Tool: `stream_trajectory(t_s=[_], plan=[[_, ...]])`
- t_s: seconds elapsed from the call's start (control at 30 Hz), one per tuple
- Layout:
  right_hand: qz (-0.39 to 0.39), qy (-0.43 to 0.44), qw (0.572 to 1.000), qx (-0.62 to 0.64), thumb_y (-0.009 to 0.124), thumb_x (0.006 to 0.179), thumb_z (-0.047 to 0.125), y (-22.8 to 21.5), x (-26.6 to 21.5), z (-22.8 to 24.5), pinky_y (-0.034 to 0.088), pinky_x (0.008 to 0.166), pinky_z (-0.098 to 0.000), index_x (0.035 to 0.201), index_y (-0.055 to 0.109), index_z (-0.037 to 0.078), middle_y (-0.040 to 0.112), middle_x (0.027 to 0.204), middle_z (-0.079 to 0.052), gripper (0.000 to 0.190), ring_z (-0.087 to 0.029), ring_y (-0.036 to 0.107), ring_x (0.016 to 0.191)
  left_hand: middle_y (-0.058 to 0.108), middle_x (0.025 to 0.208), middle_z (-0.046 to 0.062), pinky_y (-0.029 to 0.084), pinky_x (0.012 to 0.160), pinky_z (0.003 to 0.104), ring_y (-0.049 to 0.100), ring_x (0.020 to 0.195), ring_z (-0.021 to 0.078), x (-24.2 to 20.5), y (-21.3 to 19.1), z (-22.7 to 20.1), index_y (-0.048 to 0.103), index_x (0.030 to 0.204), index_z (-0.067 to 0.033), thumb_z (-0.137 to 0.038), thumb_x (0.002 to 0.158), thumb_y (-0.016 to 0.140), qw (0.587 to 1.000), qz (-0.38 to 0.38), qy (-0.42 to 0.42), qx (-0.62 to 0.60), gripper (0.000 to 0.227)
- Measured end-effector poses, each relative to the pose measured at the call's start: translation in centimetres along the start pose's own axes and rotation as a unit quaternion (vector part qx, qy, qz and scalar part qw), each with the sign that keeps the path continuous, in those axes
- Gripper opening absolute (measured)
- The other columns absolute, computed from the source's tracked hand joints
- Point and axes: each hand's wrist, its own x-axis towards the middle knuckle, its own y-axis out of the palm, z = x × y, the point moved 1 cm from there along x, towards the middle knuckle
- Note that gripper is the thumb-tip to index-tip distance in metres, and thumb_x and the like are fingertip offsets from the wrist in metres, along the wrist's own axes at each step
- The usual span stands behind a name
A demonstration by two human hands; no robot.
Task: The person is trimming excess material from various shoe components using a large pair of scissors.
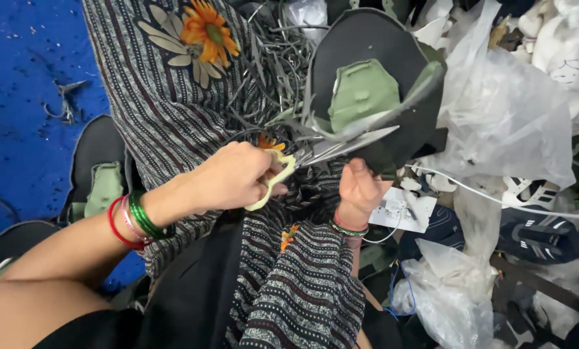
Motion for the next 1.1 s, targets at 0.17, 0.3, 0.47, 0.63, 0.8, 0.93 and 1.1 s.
stream_trajectory(t_s=[0.17, 0.3, 0.47, 0.63, 0.8, 0.93, 1.1], plan=[[0.007, 0.059, 0.95, 0.305, 0.083, 0.079, 0.029, 4.8, 2.1, 2.7, 0.037, 0.125, -0.0532, 0.151, 0.038, 0.006, 0.053, 0.151, -0.012, 0.089, -0.032, 0.051, 0.142, 0.067, 0.063, 0.018, 0.055, 0.063, 0.046, 0.068, 0.063, 0.0375, -0.4, 0.1, 0.0, 0.077, 0.083, -0.006, -0.041, 0.083, 0.078, 0.999, 0.003, -0.036, 0.017, 0.035], [-0.08, 0.133, 0.94, 0.304, 0.076, 0.094, 0.029, 4.5, 2.4, 3.4, 0.04, 0.123, -0.0515, 0.162, 0.04, 0.002, 0.055, 0.158, -0.011, 0.081, -0.029, 0.054, 0.14, 0.069, 0.067, 0.017, 0.055, 0.062, 0.047, 0.069, 0.064, 0.0383, -0.5, 0.3, 0.9, 0.076, 0.085, -0.0054, -0.041, 0.083, 0.078, 0.998, 0.034, -0.04, 0.019, 0.036], [-0.063, 0.145, 0.972, 0.176, 0.078, 0.098, 0.016, 0.5, 1.0, 2.1, 0.042, 0.124, -0.0529, 0.156, 0.047, 0.008, 0.059, 0.148, -0.008, 0.067, -0.028, 0.056, 0.134, 0.068, 0.069, 0.02, 0.054, 0.06, 0.05, 0.068, 0.065, 0.0422, -0.5, -0.2, 0.7, 0.069, 0.086, 0.0015, -0.039, 0.077, 0.081, 0.999, -0.034, 0.024, 0.025, 0.044], [-0.045, 0.116, 0.976, 0.176, 0.078, 0.095, 0.015, 3.6, 2.4, 3.0, 0.042, 0.125, -0.0523, 0.154, 0.048, 0.008, 0.06, 0.148, -0.009, 0.067, -0.029, 0.057, 0.139, 0.068, 0.068, 0.018, 0.054, 0.062, 0.048, 0.068, 0.065, 0.0394, -0.2, 2.1, 2.5, 0.072, 0.084, -0.0039, -0.039, 0.087, 0.076, 0.999, -0.03, -0.019, 0.031, 0.036], [-0.087, 0.085, 0.985, 0.124, 0.082, 0.092, 0.018, 3.8, 2.9, 3.6, 0.044, 0.124, -0.0498, 0.151, 0.048, 0.005, 0.06, 0.146, -0.009, 0.069, -0.028, 0.058, 0.136, 0.07, 0.064, 0.012, 0.053, 0.057, 0.045, 0.07, 0.055, 0.0321, -0.9, -0.2, 1.2, 0.075, 0.098, -0.0148, -0.042, 0.089, 0.071, 0.991, 0.017, -0.132, -0.011, 0.029], [-0.061, 0.08, 0.991, 0.093, 0.086, 0.093, 0.023, 0.3, 2.6, 2.9, 0.05, 0.108, -0.043, 0.145, 0.053, -0.001, 0.064, 0.131, -0.013, 0.067, -0.027, 0.064, 0.118, 0.069, 0.065, 0.012, 0.052, 0.056, 0.045, 0.068, 0.059, 0.0333, -1.5, -3.2, -0.4, 0.071, 0.087, -0.007, -0.046, 0.079, 0.077, 0.998, 0.052, -0.047, 0.001, 0.041], [-0.086, 0.089, 0.987, 0.098, 0.09, 0.085, 0.021, 2.1, 2.3, 3.7, 0.055, 0.108, -0.0445, 0.143, 0.053, -0.005, 0.065, 0.13, -0.015, 0.073, -0.03, 0.066, 0.119, 0.068, 0.062, 0.013, 0.052, 0.054, 0.046, 0.068, 0.057, 0.0335, -1.5, -3.2, -0.6, 0.074, 0.089, -0.0109, -0.05, 0.076, 0.078, 0.992, 0.129, -0.01, 0.009, 0.042]])
